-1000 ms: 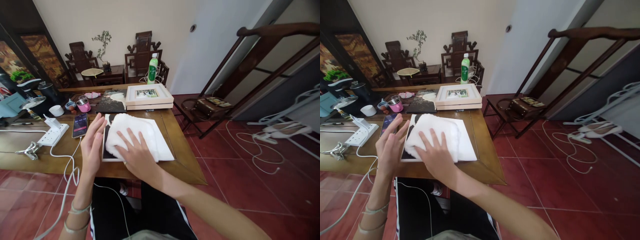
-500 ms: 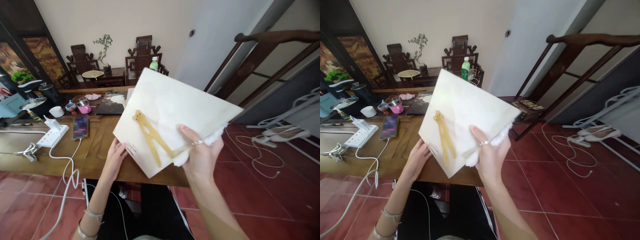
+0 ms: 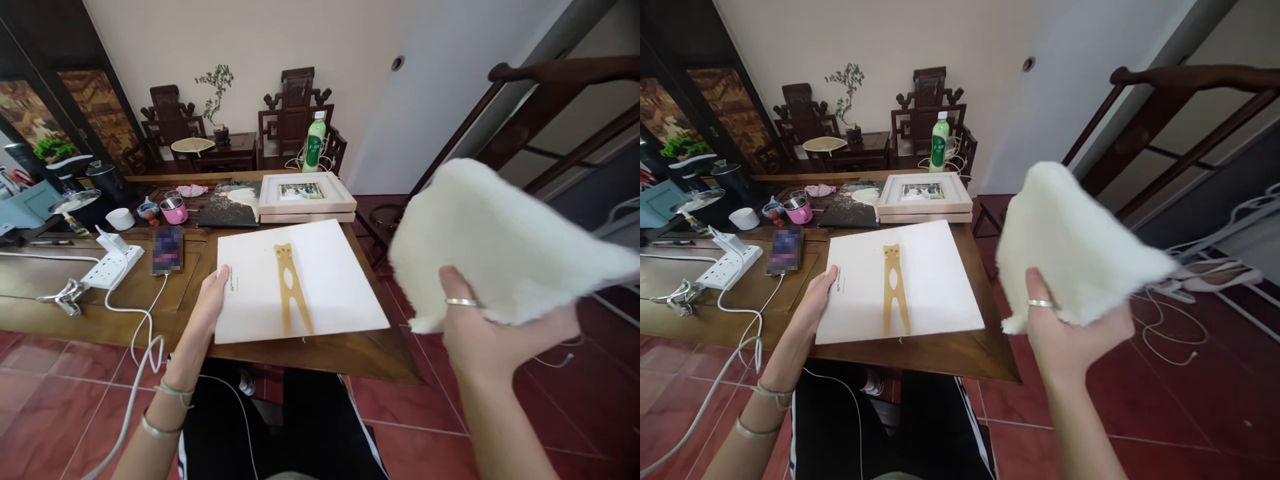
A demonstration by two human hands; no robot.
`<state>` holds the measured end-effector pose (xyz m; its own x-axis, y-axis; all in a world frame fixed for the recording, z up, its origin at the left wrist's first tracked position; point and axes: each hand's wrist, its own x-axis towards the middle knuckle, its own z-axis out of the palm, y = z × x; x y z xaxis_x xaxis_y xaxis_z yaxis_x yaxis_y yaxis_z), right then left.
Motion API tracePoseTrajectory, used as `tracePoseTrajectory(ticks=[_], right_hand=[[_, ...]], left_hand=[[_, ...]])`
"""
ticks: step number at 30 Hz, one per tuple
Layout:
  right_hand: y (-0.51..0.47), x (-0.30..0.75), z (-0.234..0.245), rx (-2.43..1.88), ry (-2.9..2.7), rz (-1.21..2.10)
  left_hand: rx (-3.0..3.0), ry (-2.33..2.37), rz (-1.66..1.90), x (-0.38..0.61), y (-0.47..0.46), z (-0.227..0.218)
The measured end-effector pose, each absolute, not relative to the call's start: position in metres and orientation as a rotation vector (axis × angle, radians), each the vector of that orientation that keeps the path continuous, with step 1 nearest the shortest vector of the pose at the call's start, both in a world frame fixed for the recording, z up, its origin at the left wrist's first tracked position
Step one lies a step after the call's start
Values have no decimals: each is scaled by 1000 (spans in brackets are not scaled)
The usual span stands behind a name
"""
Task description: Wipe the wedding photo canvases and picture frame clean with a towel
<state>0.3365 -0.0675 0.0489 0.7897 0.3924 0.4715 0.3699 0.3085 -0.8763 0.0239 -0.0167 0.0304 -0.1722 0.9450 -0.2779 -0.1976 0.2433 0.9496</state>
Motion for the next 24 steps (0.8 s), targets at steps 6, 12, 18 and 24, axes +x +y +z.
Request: tracePoseTrajectory(ticks=[6,12,18,24], right_hand=[[-61,342,43,-1035,-2193,-394],[-29,306,25,-1039,-2483,-288],[-7,296,11,-1119,-2524,-90],[-5,293,7,-1141,-2463,-31]], left_hand=[[748,1457,1093,22,-3,37],[794,1481,1011,19,6,37],[870,1540,972,15,13,30],[1385,1722,820,8,14,41]])
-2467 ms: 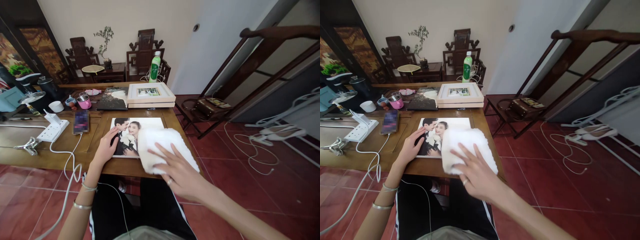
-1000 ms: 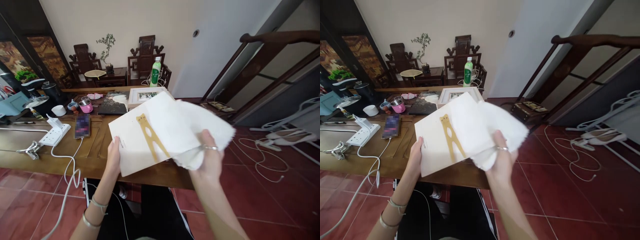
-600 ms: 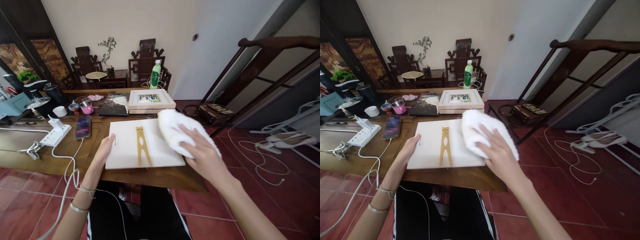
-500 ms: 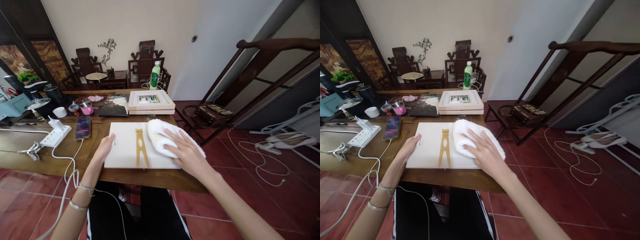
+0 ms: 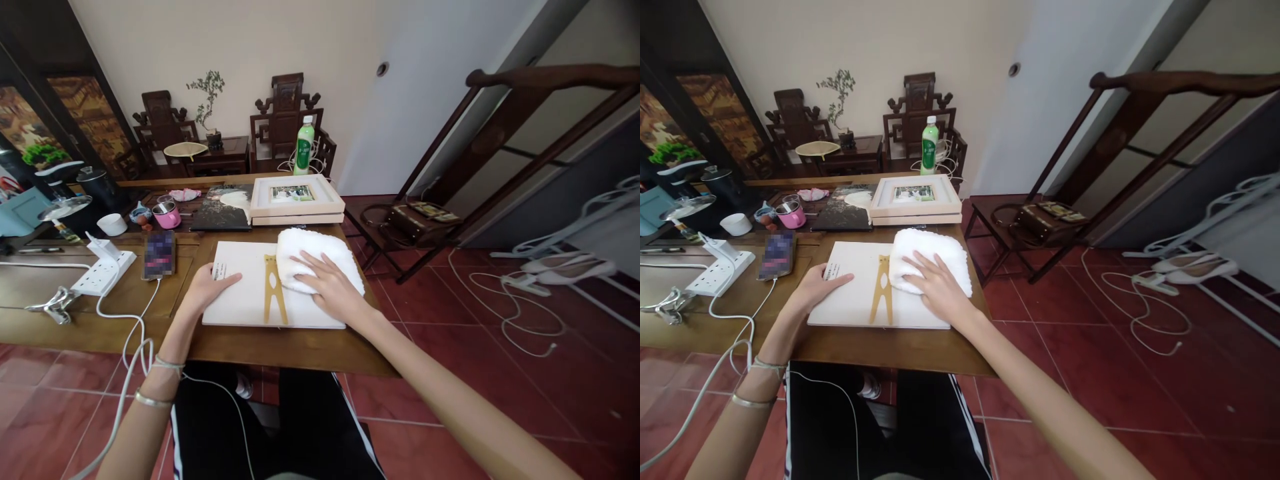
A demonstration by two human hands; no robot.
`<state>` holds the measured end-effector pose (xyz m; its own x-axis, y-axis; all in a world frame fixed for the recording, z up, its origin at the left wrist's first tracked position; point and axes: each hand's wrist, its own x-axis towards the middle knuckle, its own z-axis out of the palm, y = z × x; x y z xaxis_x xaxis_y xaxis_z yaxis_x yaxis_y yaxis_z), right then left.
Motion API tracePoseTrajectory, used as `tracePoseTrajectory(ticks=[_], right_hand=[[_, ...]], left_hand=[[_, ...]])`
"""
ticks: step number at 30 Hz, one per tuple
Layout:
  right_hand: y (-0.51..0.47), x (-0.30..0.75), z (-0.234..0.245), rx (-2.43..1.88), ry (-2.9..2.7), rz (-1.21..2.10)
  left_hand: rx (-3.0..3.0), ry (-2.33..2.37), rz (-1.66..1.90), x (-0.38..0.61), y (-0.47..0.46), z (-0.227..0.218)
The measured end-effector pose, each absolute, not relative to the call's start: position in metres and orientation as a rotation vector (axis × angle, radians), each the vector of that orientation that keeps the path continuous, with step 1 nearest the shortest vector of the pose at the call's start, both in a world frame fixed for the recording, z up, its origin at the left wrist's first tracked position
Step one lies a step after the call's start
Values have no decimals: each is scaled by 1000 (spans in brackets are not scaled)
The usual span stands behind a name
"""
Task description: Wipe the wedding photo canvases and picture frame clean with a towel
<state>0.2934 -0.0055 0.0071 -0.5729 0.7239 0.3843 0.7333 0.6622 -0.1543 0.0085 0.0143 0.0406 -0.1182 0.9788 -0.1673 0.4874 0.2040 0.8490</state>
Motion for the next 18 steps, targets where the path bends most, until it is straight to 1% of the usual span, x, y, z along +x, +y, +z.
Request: tracePoseTrajectory(ticks=[5,13,18], right_hand=[[-5,288,4,-1150,-2389,20],[-3,286,-5,-1146,-2321,53],[-6,287,-4,-1141,-2352,59]], left_hand=[[1781,1921,774,5,12,44],[2211,2068,561,7,2,24],[2346,1938,704,2,1,1]])
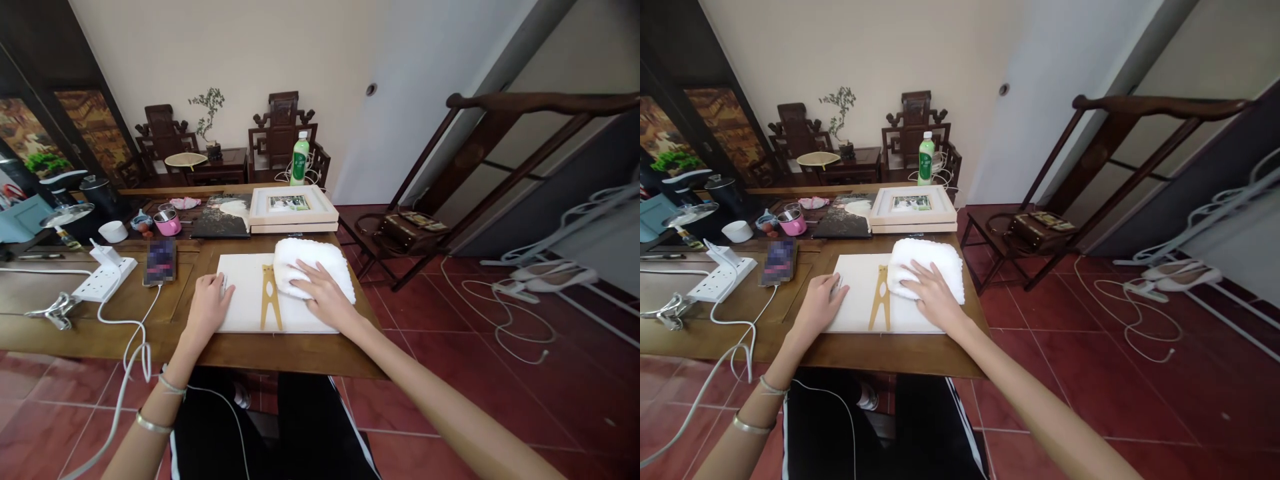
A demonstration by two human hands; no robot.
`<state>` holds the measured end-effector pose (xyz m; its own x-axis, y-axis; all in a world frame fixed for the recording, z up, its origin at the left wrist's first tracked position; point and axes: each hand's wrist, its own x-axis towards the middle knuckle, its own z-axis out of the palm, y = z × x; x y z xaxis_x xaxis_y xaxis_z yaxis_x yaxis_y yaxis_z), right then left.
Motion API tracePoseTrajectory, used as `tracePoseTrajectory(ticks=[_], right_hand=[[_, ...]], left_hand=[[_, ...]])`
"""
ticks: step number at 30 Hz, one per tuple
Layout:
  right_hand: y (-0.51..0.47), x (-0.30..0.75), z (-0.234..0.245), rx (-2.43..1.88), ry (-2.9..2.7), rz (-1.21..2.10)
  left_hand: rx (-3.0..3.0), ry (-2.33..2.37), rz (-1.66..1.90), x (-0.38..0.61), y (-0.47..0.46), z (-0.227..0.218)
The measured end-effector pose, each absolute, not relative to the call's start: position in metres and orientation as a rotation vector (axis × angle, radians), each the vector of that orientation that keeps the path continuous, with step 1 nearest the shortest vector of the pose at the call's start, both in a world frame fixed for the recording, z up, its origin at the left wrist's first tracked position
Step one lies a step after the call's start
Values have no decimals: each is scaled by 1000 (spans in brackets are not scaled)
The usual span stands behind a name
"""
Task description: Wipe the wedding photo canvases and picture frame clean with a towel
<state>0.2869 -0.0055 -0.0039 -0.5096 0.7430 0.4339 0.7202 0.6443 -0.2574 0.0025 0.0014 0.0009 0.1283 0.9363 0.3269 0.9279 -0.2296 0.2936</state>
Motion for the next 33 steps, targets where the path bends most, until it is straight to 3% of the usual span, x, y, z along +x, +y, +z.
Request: tracePoseTrajectory(ticks=[7,15,27,33], right_hand=[[1,293,14,-1086,-2555,83],[33,283,24,-1268,-2555,98],[-107,300,27,-989,-2625,188],[-71,308,33,-997,-2625,320]], left_hand=[[2343,1597,758,-1,11,-7],[2267,1587,831,1,7,4],[2276,1542,754,3,-1,-3],[2287,1524,729,0,-1,-1]])
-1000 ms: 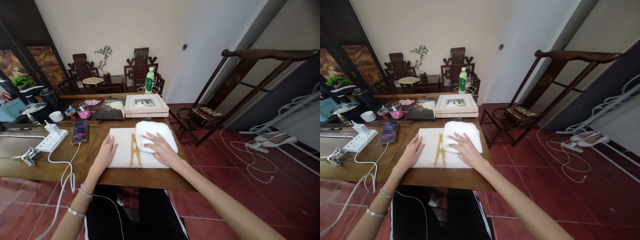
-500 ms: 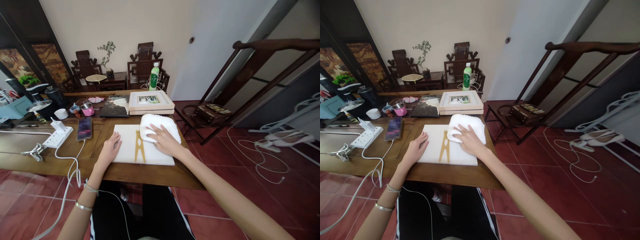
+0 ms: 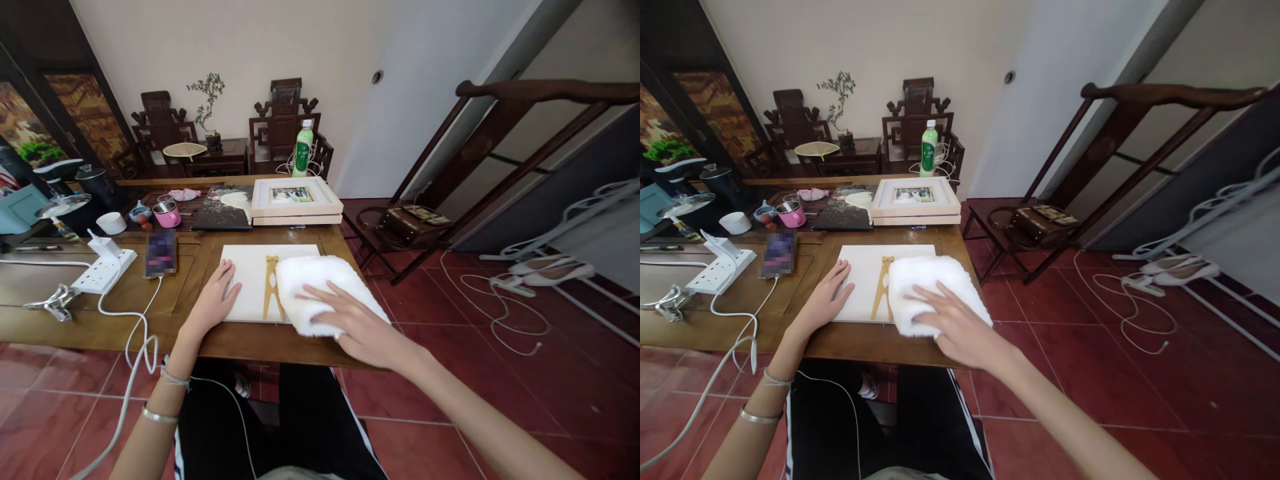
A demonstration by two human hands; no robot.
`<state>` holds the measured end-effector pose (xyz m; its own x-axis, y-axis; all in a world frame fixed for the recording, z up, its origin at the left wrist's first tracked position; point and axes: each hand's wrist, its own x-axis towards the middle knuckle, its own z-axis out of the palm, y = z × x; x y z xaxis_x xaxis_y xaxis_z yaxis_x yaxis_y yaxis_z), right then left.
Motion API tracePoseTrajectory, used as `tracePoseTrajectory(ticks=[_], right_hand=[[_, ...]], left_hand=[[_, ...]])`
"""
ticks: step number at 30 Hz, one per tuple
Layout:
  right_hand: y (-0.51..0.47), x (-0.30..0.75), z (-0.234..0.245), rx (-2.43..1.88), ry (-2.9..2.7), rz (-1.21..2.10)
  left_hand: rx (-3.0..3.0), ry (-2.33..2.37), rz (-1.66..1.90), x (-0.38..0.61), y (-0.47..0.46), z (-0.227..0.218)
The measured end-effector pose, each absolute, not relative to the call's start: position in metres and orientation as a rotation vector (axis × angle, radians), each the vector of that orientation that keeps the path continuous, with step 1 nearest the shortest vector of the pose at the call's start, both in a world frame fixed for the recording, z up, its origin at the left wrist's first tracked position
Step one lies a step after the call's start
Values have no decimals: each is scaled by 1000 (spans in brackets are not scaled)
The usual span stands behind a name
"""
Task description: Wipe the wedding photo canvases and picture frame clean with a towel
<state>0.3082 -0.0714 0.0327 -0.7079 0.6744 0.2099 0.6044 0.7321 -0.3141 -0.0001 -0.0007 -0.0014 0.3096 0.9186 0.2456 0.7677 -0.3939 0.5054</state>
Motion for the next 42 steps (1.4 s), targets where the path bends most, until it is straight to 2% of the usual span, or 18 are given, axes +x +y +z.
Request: tracePoseTrajectory(ticks=[6,9,21,25,34,37,42], right_hand=[[26,298,18,-1118,-2502,214],[41,293,17,-1178,-2502,194],[-121,304,43,-986,-2658,325],[-101,307,43,-1012,-2648,359],[35,256,21,-1393,-2436,231],[24,240,24,-1404,-2457,173],[-58,238,32,-1228,-2581,253]], left_hand=[[2259,1530,758,-1,-2,0],[2234,1538,798,0,-2,-2],[2249,1519,802,1,-1,-4],[2264,1508,789,0,0,-4],[2255,1510,777,-1,-1,0],[2254,1518,773,1,-2,1],[2255,1524,799,4,-3,-1]])
